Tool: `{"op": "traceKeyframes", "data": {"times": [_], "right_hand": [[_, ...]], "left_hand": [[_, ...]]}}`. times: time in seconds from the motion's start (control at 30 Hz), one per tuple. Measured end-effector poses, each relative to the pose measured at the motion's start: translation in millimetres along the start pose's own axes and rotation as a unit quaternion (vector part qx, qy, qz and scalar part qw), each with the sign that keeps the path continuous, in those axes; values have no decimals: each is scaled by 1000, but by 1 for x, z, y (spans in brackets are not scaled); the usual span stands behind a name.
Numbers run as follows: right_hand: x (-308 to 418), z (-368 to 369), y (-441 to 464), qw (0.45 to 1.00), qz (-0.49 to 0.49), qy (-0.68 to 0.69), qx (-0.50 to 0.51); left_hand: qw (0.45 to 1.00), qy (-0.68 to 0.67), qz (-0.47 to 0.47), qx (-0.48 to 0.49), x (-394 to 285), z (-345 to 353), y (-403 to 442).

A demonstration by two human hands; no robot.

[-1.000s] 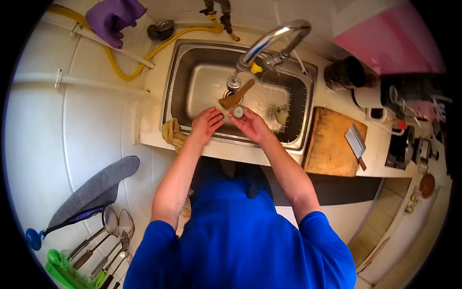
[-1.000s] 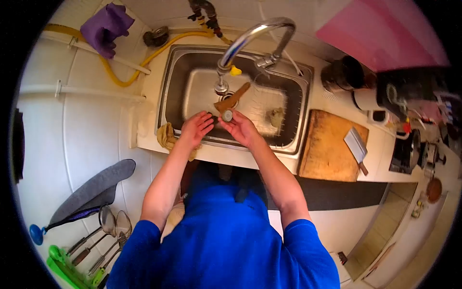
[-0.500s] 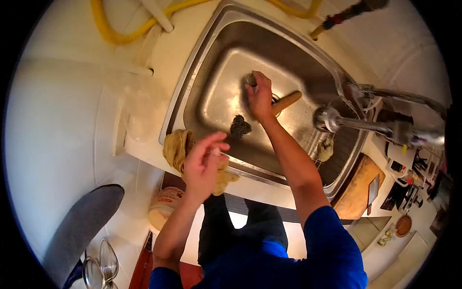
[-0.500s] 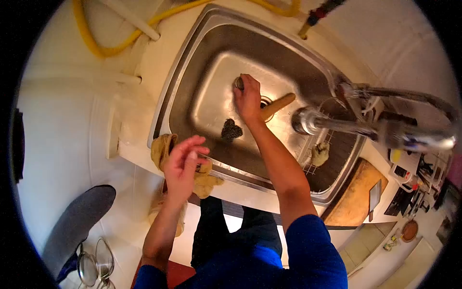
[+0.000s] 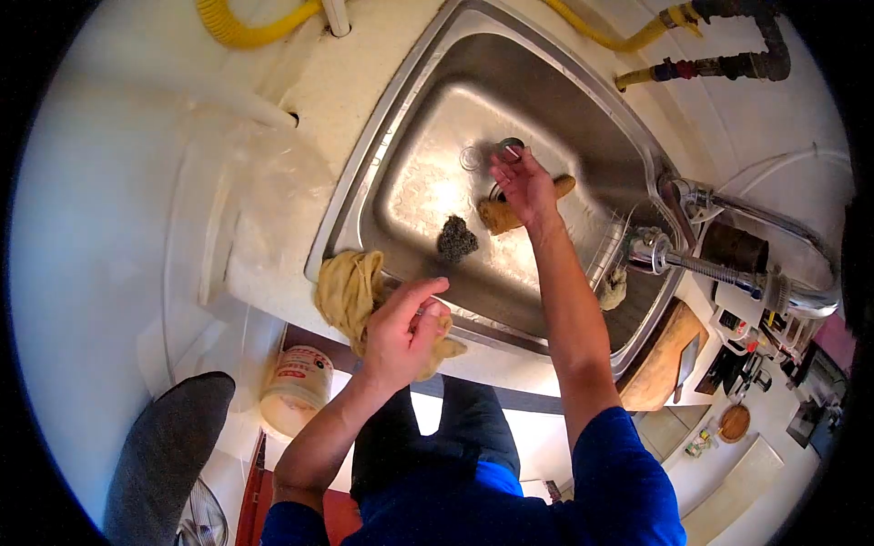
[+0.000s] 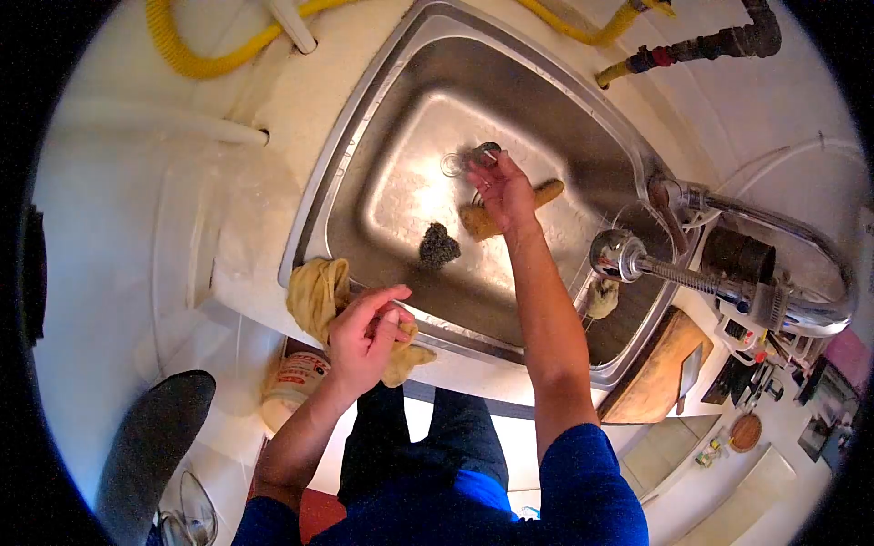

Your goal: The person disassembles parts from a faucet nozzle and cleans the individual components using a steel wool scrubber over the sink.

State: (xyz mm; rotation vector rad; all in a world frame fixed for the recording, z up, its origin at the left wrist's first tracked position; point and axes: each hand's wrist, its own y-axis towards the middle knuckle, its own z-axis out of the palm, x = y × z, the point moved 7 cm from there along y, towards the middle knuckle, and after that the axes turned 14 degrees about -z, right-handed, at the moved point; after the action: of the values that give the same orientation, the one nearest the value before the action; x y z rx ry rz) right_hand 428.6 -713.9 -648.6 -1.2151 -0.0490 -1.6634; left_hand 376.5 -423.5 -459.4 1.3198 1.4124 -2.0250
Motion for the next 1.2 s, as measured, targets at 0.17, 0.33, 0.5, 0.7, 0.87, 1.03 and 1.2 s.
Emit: {"op": "traceKeyframes", "data": {"times": [0.17,0.33,0.5,0.7,0.87,1.03,1.2], "right_hand": [[-1,31,-21,978,44,162,127],[10,54,-55,963,74,217,139],[25,75,-94,963,78,209,149],[22,80,-132,970,95,174,141],[1,72,-166,970,151,102,158],[2,71,-197,982,75,-34,168],[20,71,-204,973,17,-164,160]], "left_hand": [[999,37,24,-23,-4,1,0],[998,40,18,-34,3,1,1],[999,36,-16,-33,3,4,3],[993,-11,-103,-61,-3,8,13],[993,37,-95,-64,-16,18,16],[988,67,-114,-85,-6,27,31],[966,222,12,-134,-17,31,40]]}}
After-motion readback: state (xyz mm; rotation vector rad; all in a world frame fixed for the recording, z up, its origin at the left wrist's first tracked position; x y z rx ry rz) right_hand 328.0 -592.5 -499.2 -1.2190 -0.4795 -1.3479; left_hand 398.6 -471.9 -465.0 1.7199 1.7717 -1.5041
